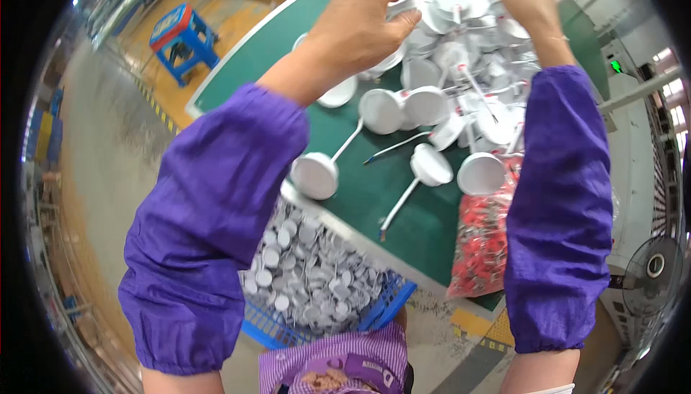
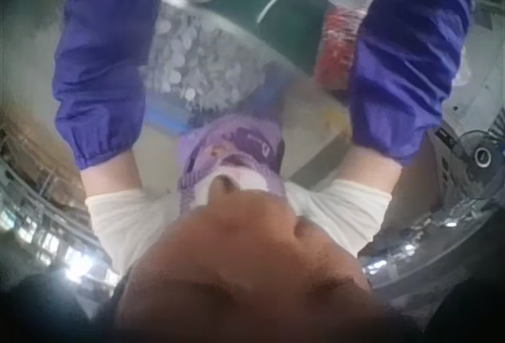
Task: The recorder sorts through a blue crate of circular LED light panels and transfers them to a stack on a green workbench.
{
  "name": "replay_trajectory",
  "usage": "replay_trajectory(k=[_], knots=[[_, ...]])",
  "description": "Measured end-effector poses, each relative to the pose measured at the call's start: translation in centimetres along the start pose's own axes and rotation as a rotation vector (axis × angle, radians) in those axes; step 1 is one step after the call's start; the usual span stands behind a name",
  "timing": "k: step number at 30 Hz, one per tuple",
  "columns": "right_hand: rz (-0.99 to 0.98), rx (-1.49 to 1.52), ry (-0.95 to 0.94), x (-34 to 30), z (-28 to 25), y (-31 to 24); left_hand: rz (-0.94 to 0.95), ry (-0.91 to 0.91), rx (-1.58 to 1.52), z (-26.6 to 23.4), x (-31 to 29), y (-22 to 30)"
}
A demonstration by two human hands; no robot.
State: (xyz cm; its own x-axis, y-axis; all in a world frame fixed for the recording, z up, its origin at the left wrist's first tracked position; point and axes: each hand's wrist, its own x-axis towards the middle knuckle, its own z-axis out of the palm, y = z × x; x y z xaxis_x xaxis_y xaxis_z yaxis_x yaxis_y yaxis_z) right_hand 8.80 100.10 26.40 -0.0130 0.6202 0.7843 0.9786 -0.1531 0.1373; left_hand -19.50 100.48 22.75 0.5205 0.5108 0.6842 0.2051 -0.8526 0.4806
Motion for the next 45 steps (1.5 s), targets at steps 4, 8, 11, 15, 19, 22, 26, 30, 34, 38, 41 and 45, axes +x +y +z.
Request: replay_trajectory(k=[4, 8, 11, 15, 19, 22, 26, 30, 34, 38, 41, 45], knots=[[0.166, 0.509, 0.046, 0.6, -8.8, -16.6, -0.146, 0.254, -0.176, -8.1, -10.5, 0.0], [0.212, 1.198, 0.164, -6.3, -7.8, -29.9, -0.474, 0.599, -0.220, -12.3, -23.7, -0.8], [0.269, 1.441, 0.116, -17.9, -9.0, -39.5, -0.851, 0.724, -0.159, -14.1, -36.7, -2.1], [0.858, 1.486, -0.960, -38.7, -8.7, -44.1, -1.343, 0.461, -0.023, -12.2, -61.1, -2.6], [1.192, 1.004, -1.385, -64.6, -4.3, -37.4, -1.853, 0.216, -0.145, -4.3, -79.9, 2.8], [0.852, 0.655, -1.688, -73.0, -1.8, -32.5, -2.255, 0.070, -0.214, -0.6, -90.0, 7.1], [0.727, 0.317, -1.904, -80.1, 5.0, -27.1, -2.392, 0.082, -0.394, 3.8, -95.3, 8.0], [1.088, 0.531, -1.877, -87.0, 8.2, -19.4, -2.380, 0.139, -0.672, 8.8, -94.2, 6.0], [1.578, 0.725, -1.812, -87.7, 7.1, -27.6, -2.372, -0.004, -0.600, 7.2, -95.2, 5.9], [1.722, 0.805, -1.862, -86.9, 5.0, -29.7, -2.083, -0.170, -0.264, 10.6, -94.1, 7.2], [1.444, 0.911, -1.925, -89.0, 2.4, -32.5, -1.870, 0.028, -0.240, 14.2, -93.3, 5.3], [1.645, 0.905, -1.822, -91.4, 4.1, -33.5, -2.103, -0.110, -0.426, 17.8, -89.3, -0.1]])
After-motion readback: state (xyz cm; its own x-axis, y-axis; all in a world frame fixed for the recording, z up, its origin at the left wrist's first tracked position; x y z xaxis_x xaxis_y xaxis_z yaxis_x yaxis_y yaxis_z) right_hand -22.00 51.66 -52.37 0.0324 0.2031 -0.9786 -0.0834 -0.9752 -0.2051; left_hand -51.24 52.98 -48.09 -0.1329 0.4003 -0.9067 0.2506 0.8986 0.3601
